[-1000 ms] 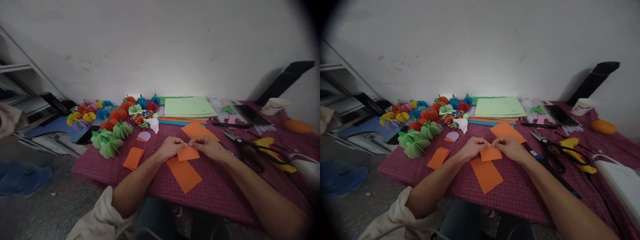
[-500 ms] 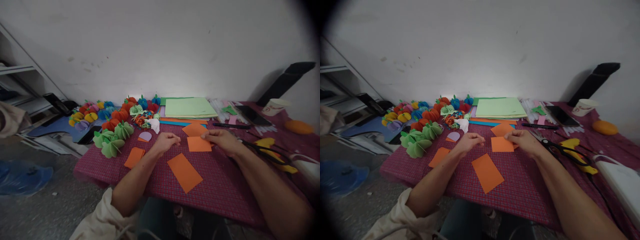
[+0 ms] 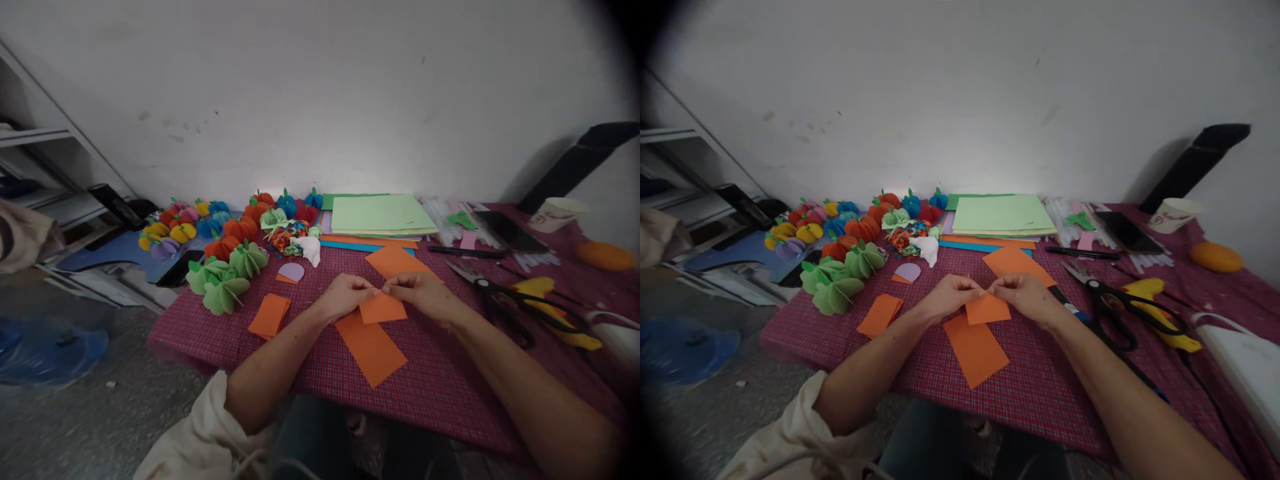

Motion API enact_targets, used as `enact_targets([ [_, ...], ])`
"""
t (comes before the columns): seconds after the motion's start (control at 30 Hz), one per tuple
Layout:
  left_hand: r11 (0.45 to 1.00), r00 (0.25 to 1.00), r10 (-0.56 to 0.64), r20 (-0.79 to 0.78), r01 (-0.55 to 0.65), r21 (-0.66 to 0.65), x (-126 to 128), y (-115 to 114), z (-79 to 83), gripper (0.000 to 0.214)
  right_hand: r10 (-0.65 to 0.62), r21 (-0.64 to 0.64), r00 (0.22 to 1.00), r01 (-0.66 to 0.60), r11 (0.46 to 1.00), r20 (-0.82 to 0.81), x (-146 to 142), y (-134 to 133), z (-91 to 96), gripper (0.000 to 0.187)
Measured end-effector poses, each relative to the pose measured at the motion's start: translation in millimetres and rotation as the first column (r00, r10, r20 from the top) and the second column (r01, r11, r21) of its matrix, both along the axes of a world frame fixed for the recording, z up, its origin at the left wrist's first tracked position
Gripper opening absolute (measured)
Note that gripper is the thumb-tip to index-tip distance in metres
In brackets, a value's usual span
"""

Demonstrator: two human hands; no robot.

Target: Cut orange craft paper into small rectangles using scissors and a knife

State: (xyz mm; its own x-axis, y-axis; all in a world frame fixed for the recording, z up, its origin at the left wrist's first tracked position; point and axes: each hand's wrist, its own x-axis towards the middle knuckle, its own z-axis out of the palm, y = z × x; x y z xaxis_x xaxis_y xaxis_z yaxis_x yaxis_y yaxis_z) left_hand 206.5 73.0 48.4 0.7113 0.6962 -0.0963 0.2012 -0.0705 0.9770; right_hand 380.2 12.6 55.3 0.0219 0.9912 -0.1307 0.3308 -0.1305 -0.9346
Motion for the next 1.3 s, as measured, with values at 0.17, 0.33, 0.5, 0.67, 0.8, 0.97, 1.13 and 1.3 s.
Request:
enact_targets([
  [0.17, 1.0, 0.999, 0.018, -0.03, -0.017, 0.025, -1.4, -1.4, 2.4, 0.03, 0.023, -0.001, 1.0, -0.023, 1.0, -0.011, -2.9, 0.2, -1.6, 0.026],
  [0.33, 1.0, 0.999, 0.02, -0.03, -0.019, 0.021, -0.8, -3.2, 4.7, 0.028, 0.027, 0.004, 1.0, -0.027, 1.0, 0.016, -3.3, 1.0, -2.5, 0.025],
  [0.5, 1.0, 0.999, 0.02, -0.032, -0.021, -0.006, -0.8, -2.8, 6.9, 0.025, 0.031, 0.023, 0.999, -0.032, 0.999, 0.044, 2.0, 1.4, 1.1, 0.024],
  [0.67, 1.0, 1.0, 0.028, 0.006, -0.028, -0.012, -1.8, 1.1, 2.6, 0.027, -0.005, 0.009, 1.0, 0.005, 1.0, -0.004, 5.0, -0.6, 11.7, 0.021],
  [0.8, 1.0, 1.0, 0.018, 0.02, -0.018, -0.009, -0.7, 3.1, -2.1, 0.028, 0.0, -0.007, 0.999, -0.001, 1.0, -0.032, 4.7, -1.8, 16.4, 0.018],
  [0.97, 0.999, 0.998, 0.041, 0.04, -0.041, -0.008, -2.8, 4.8, 2.5, 0.027, -0.063, -0.052, 0.996, 0.06, 0.997, -0.06, 21.7, 1.3, 12.8, 0.016],
  [1.13, 0.993, 0.988, 0.101, 0.115, -0.093, -0.075, -5.2, 5.1, 11.7, 0.023, -0.193, -0.003, 0.971, 0.194, 0.981, -0.141, 33.7, 3.4, 11.1, 0.023],
  [1.3, 0.996, 0.991, 0.082, 0.102, -0.079, -0.033, -2.5, 4.1, 6.5, 0.026, -0.067, 0.03, 0.992, 0.07, 0.997, -0.11, 2.3, -3.1, 16.0, 0.03],
])
